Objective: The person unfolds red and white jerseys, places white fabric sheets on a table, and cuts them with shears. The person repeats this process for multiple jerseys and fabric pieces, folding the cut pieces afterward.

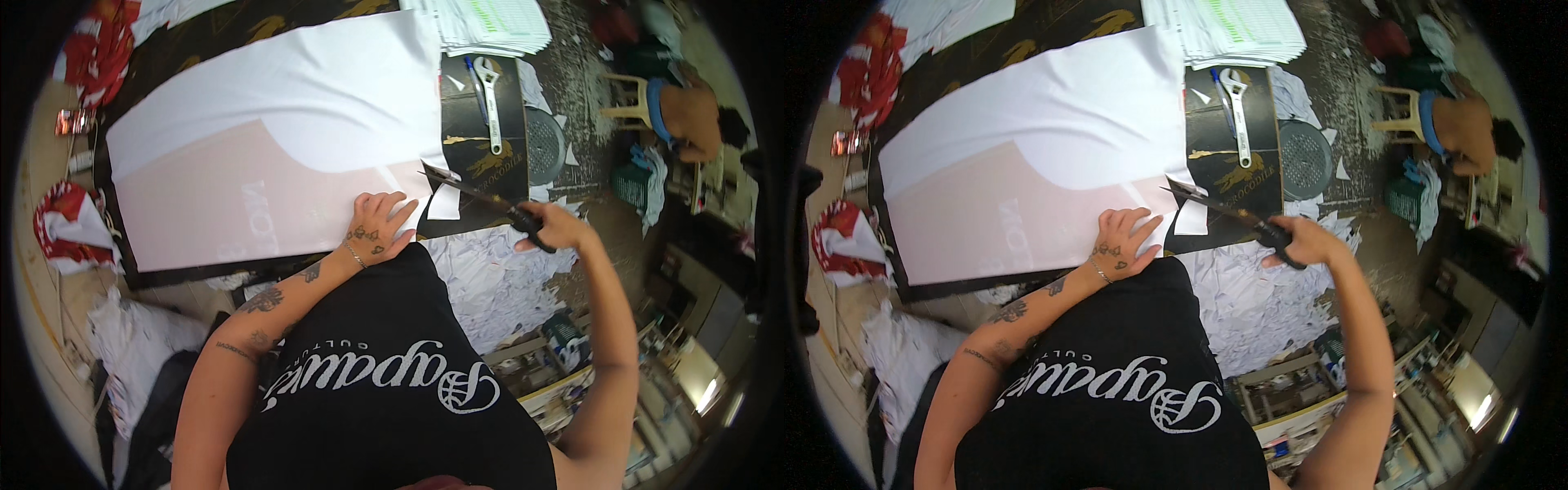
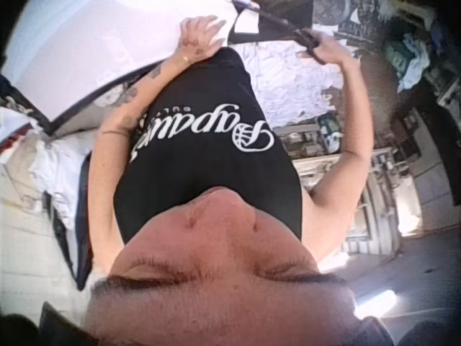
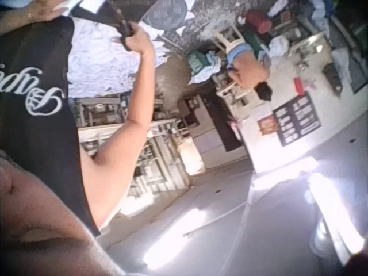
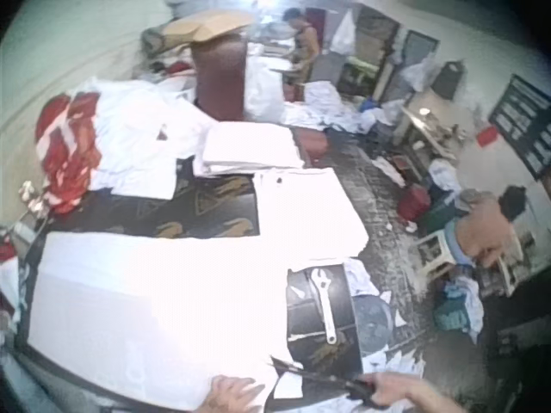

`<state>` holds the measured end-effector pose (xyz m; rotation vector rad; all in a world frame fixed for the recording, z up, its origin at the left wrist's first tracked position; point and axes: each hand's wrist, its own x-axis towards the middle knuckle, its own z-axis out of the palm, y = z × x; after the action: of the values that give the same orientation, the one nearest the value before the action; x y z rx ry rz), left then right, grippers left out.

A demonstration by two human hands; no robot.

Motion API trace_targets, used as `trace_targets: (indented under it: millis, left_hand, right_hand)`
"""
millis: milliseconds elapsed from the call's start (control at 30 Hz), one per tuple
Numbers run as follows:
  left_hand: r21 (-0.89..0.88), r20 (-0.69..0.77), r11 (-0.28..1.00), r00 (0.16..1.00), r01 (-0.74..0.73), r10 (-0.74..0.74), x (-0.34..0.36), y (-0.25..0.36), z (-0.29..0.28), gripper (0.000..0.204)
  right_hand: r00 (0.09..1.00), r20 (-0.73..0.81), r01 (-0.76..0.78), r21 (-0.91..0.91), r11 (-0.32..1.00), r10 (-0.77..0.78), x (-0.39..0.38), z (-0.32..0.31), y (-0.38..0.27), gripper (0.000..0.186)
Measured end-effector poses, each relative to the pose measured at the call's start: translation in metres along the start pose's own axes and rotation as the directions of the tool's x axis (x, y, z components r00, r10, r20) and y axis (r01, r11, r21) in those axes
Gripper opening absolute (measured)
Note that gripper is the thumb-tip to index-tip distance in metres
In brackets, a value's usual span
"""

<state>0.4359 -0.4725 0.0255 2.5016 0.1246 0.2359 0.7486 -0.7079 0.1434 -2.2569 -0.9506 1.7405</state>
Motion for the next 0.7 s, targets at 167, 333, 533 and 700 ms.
trace_targets:
  millis: [167, 333, 533, 700]
  left_hand:
    - [0.188, 0.007, 0.982, 0.999, 0.037, -0.039, -0.016, 0.005, 0.023, 0.068]
    - [0.171, 0.045, 0.983, 0.996, 0.068, -0.077, -0.018, 0.003, 0.022, 0.074]
    - [0.17, 0.01, 0.982, 0.996, 0.087, -0.09, -0.021, 0.005, 0.025, 0.077]
    - [0.171, 0.016, 0.983, 0.998, 0.062, -0.065, -0.022, 0.002, 0.026, 0.079]
  right_hand:
    - [0.952, 0.148, 0.303, -0.315, 0.899, -0.269, 0.072, -0.069, -0.025, 0.092]
    - [0.984, 0.179, 0.091, -0.51, 0.855, 0.002, 0.099, -0.093, -0.077, 0.08]
    - [0.968, 0.172, 0.244, -0.486, 0.839, -0.182, 0.098, -0.08, -0.104, 0.078]
    - [0.995, 0.098, 0.048, -0.444, 0.895, -0.005, 0.11, -0.052, -0.105, 0.088]
